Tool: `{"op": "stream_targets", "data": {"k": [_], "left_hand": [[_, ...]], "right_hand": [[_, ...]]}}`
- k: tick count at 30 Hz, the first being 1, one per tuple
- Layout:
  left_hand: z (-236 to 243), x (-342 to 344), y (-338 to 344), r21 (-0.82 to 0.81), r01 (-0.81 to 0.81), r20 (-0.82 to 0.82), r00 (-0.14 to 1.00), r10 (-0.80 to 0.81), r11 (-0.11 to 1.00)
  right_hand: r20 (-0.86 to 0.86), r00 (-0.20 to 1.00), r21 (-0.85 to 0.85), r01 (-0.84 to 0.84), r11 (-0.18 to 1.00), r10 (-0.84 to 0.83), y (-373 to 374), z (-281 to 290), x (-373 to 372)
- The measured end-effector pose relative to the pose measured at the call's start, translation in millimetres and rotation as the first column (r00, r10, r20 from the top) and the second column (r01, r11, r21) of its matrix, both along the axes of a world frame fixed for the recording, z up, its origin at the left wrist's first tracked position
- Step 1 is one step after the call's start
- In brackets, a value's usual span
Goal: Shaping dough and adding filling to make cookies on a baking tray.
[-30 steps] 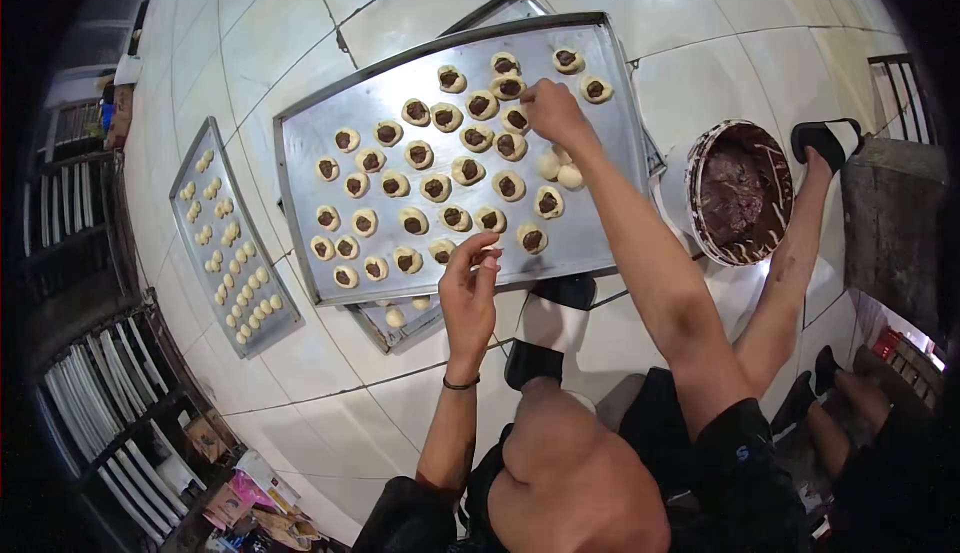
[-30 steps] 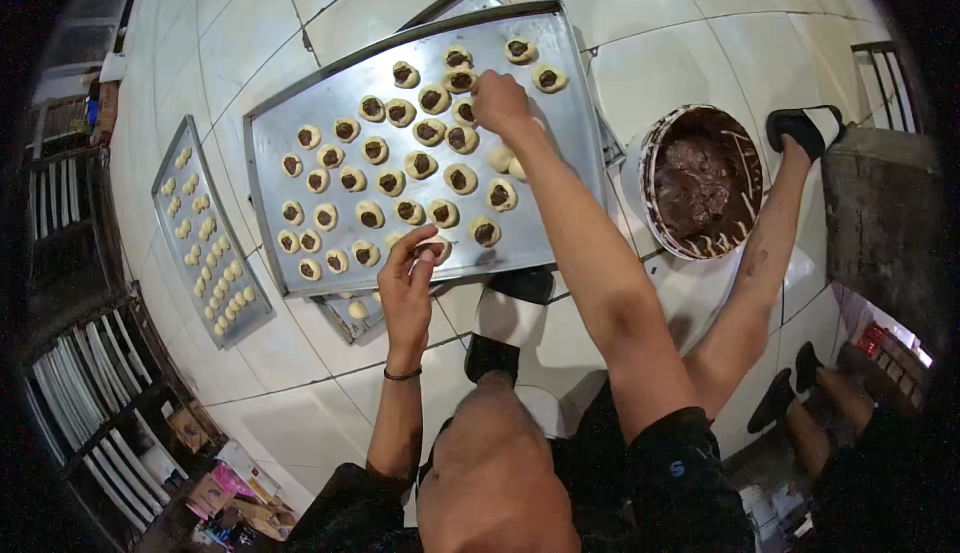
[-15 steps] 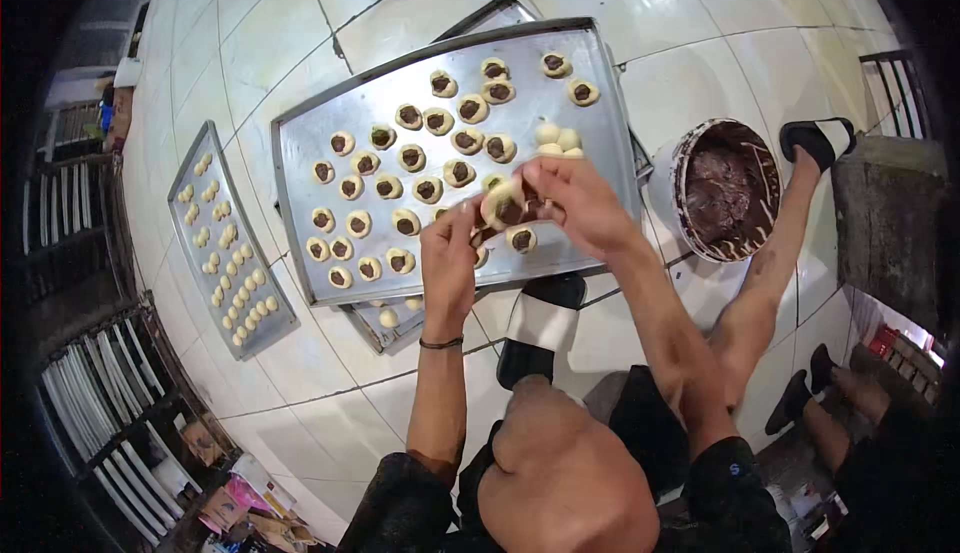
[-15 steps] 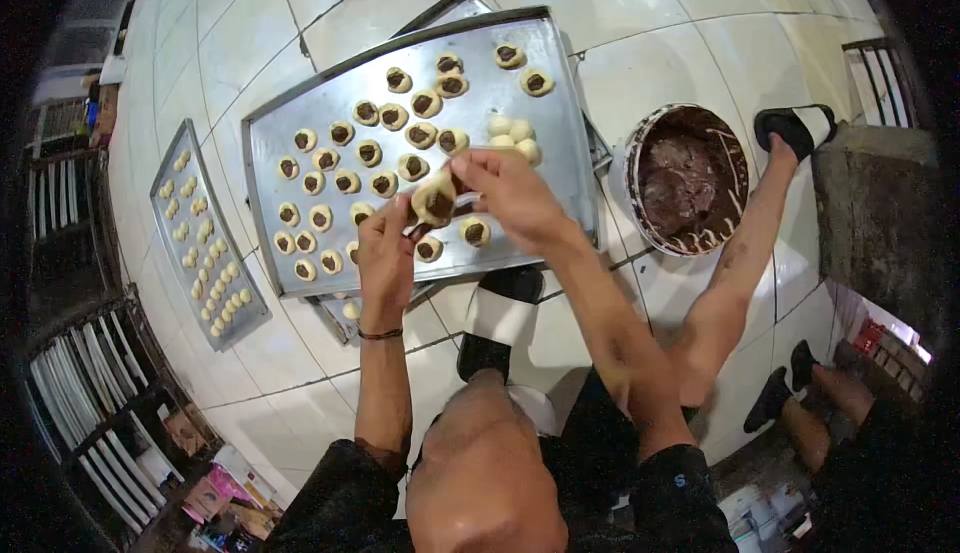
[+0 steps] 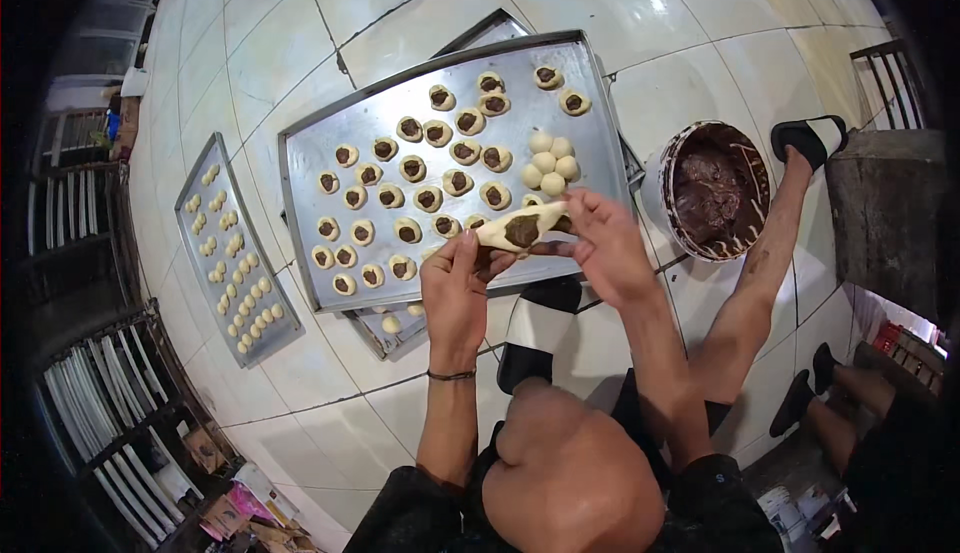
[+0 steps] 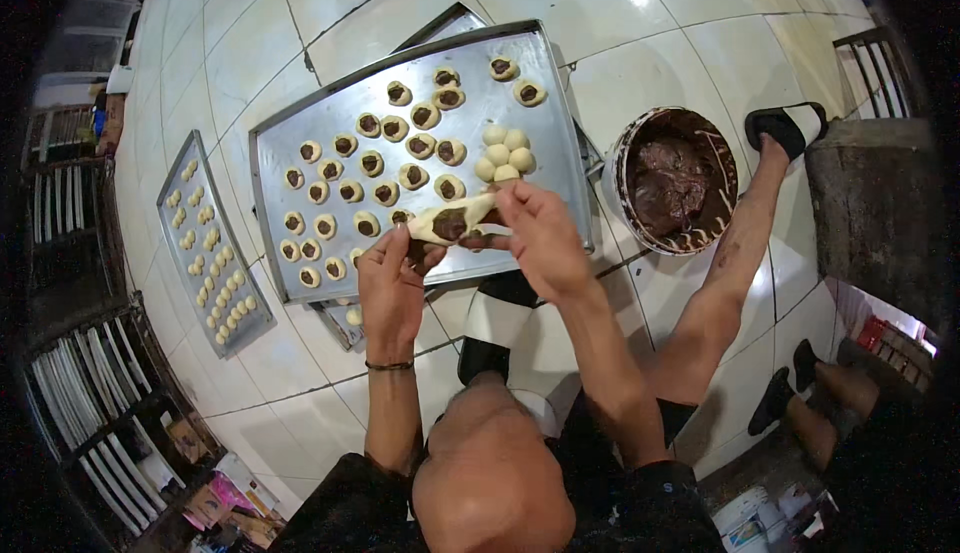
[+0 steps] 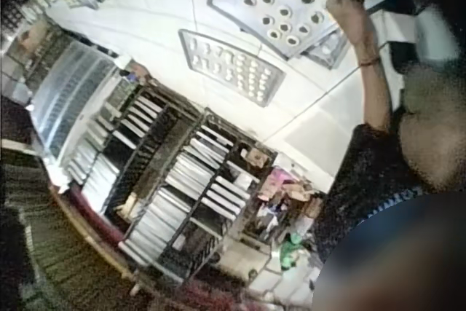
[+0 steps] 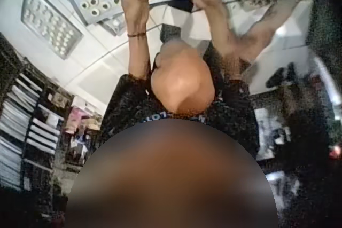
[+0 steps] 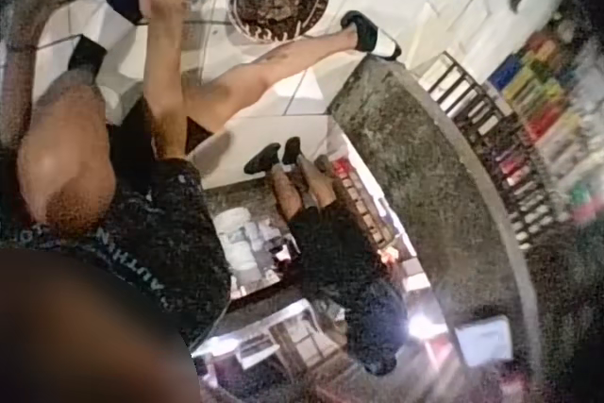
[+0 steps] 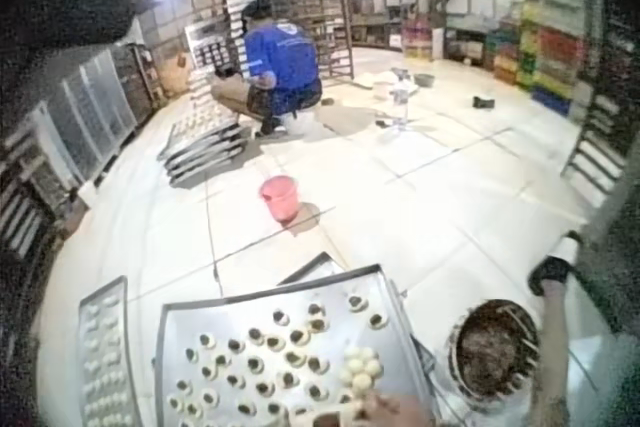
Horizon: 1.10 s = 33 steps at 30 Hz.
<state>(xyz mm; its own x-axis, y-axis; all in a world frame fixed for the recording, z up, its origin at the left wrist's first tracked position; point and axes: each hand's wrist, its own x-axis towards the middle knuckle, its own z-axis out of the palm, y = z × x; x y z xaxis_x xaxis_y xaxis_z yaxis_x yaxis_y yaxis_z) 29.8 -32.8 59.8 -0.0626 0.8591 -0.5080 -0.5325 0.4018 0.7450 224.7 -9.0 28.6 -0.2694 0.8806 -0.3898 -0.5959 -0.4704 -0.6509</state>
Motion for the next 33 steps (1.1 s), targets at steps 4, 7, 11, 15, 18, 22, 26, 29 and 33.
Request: {"op": "stream_targets", "data": {"k": [4,7,11,15,18,22,26,29,33], "left_hand": [[5.8,3.8,1.5,0.01,-0.016,0.087,0.996,0.015,1.0],[7.8,0.2,0.4,0.099,0.076,-0.105,0.992,-0.065,0.992],[-6.7,-3.5,-0.3,0.057,0.031,0.042,0.999,-0.034,0.998],[-4.9,-4.7,-4.6,0.022,-0.015,0.172,0.985,0.011,1.0],[3.4,-5.7,-7.0,0.002,-0.042,0.255,0.966,0.04,0.999],[17.5,-9.9,-6.5,0.241,0.11,0.324,0.927,-0.187,0.964],[6.5,3.2,-3.8,0.438,0.15,0.054,0.98,-0.193,0.886],[1.0,6.6,-4.4,0.437,0.124,0.062,0.984,-0.167,0.891],[-1.9,10.3,-4.9,0.222,0.0,0.343,0.936,-0.079,0.975]], "right_hand": [[0.633,0.748,0.467,-0.167,0.869,-0.196,-5.7,38.0,-24.5],[0.73,0.523,0.645,-0.315,0.696,-0.44,-9.3,40.2,-26.3],[0.716,0.482,0.67,-0.272,0.691,-0.505,-23.5,34.1,-38.4],[0.702,0.514,0.664,-0.224,0.713,-0.492,-28.0,43.0,-42.8],[0.692,0.556,0.647,-0.193,0.738,-0.462,-28.7,46.9,-40.0],[0.188,0.98,0.351,0.0,0.936,-0.071,-22.7,39.8,-25.0],[0.049,0.998,0.112,0.027,0.993,-0.032,-18.6,51.6,-25.5],[0.109,0.992,0.127,0.048,0.991,-0.062,-21.3,49.4,-27.8],[0.397,0.893,0.41,0.032,0.911,-0.21,-29.8,47.1,-33.9]]}}
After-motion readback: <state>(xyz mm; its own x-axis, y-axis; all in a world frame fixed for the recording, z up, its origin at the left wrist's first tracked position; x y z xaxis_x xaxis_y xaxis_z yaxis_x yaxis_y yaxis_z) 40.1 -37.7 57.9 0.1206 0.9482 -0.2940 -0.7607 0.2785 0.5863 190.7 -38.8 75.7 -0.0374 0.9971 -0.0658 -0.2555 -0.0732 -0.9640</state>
